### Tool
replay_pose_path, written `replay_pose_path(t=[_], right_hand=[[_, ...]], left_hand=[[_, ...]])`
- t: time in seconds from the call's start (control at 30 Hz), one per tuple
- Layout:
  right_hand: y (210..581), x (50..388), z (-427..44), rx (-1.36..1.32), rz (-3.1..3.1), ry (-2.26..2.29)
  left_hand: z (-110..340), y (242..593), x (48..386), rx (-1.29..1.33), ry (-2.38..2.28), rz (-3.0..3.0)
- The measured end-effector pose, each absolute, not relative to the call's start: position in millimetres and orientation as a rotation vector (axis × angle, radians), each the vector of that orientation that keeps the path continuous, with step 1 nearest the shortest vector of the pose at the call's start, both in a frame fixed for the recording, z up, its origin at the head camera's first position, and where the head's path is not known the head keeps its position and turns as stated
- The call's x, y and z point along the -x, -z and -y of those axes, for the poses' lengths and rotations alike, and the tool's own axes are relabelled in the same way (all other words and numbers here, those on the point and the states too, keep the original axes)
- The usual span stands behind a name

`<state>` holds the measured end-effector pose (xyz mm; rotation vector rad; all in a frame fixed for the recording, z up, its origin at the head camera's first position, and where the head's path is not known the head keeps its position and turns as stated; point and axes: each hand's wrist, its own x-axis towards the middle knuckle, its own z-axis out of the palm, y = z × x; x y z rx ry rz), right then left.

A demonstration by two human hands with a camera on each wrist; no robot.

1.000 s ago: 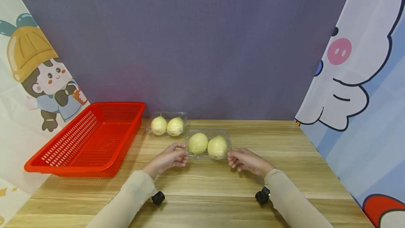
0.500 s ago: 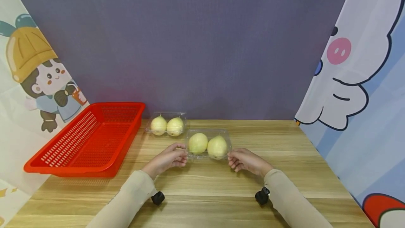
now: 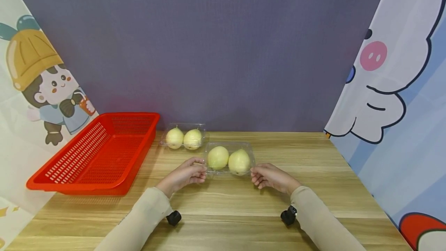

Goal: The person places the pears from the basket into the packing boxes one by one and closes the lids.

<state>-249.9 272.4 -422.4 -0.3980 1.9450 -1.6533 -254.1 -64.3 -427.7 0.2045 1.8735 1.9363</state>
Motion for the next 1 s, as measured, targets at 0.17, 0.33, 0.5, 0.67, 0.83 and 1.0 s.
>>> replay_pose_path(t=[0.17,0.33,0.5,0.67,0.83,1.0], right_hand=[[422,249,-272,0.396,-1.944,1.656],[421,248,-271,0.392,-1.949,1.655],[421,249,-271,0.383,-1.953,1.645],[423,250,-271,0.366,-1.954,1.638],[425,250,-271,0.346,-1.959,1.643],[425,251,-272,0.342,-1.956,1.648]], left_hand=[[64,428,254,-0.212,-1.937,-1.863],[65,428,255,-0.210,-1.941,-1.863],[65,427,255,-0.216,-1.923,-1.884],[67,424,255,-0.218,-1.878,-1.936],[67,420,254,-0.206,-1.816,-2.029],[69,417,255,-0.236,-1.700,-2.250]])
